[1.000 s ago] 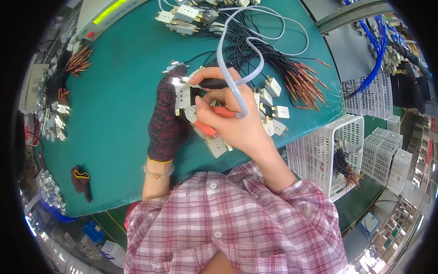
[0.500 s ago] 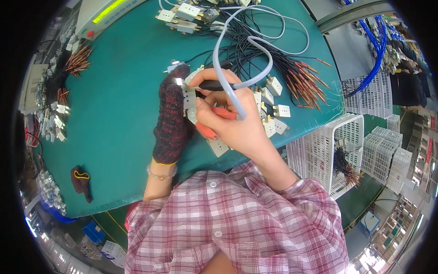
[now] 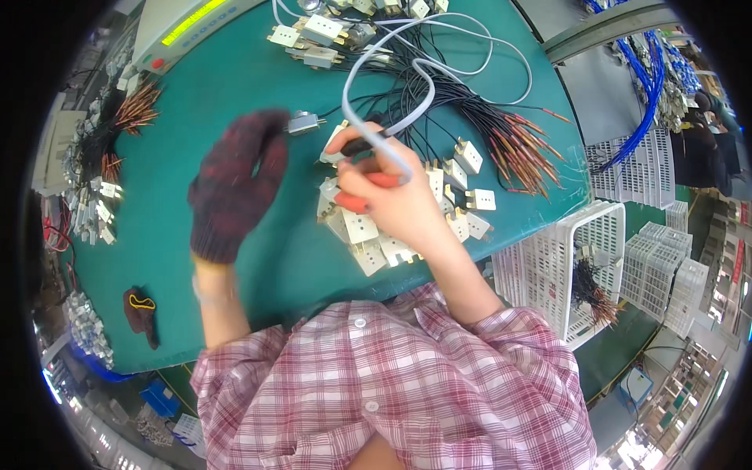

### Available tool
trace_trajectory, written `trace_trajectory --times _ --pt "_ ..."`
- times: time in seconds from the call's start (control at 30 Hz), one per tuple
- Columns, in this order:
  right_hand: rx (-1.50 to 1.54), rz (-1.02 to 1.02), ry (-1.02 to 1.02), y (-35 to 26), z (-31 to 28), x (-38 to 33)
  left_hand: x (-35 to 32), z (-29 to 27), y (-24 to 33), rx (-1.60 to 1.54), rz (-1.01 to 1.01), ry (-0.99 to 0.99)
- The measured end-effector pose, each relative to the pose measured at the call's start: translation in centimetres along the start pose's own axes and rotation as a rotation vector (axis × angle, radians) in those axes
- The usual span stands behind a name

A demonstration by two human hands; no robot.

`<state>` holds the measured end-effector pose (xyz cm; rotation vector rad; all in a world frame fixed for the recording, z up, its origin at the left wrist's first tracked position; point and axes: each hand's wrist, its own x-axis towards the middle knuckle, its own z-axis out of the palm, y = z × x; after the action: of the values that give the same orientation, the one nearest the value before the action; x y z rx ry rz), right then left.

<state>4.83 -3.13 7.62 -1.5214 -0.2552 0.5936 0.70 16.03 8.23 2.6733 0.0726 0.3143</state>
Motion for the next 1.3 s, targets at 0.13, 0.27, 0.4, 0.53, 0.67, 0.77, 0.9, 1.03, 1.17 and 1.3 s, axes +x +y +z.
trace_trajectory --times 0.13,0.27,0.4,0.53,0.67,0.77,0.9,1.03,1.17,1.3 --pt "-0.066 -0.120 0.005 0.3 1.1 0.3 2.7 4.5 -3.2 0.186 0.291 -0.068" --pt "-0.008 -0.038 -0.047 -0.9 0.5 -0.1 6.1 0.9 -3.6 -0.647 -0.261 -0.690" --pt "0.109 -0.121 0.047 0.3 -0.7 -0.3 4.3 1.4 -2.4 -1.634 -0.551 -0.696" --pt "0.346 -0.142 0.112 0.2 -0.1 -0.6 -1.1 3.3 0.0 -0.623 0.266 -0.004" --pt "0.330 -0.173 0.076 0.1 0.2 -0.8 -2.9 3.8 3.9 -0.788 -0.114 -0.008" --pt "0.263 -0.135 0.021 -0.6 -0.3 -1.2 -3.4 5.1 3.6 -0.679 -0.031 0.182" --pt "-0.011 -0.261 0.049 -0.1 -0.8 -0.8 -3.4 5.1 3.9 -0.638 -0.056 0.186" --pt "0.061 -0.096 0.080 -1.3 -0.1 -1.2 -3.5 5.6 4.0 -0.668 -0.065 0.233" --pt "-0.119 -0.157 0.086 -0.7 -0.2 -1.3 -3.5 4.7 5.0 -0.620 -0.105 0.210" --pt "-0.153 -0.292 0.152 -0.7 0.1 -1.2 -3.6 4.1 5.6 -0.523 -0.122 0.245"
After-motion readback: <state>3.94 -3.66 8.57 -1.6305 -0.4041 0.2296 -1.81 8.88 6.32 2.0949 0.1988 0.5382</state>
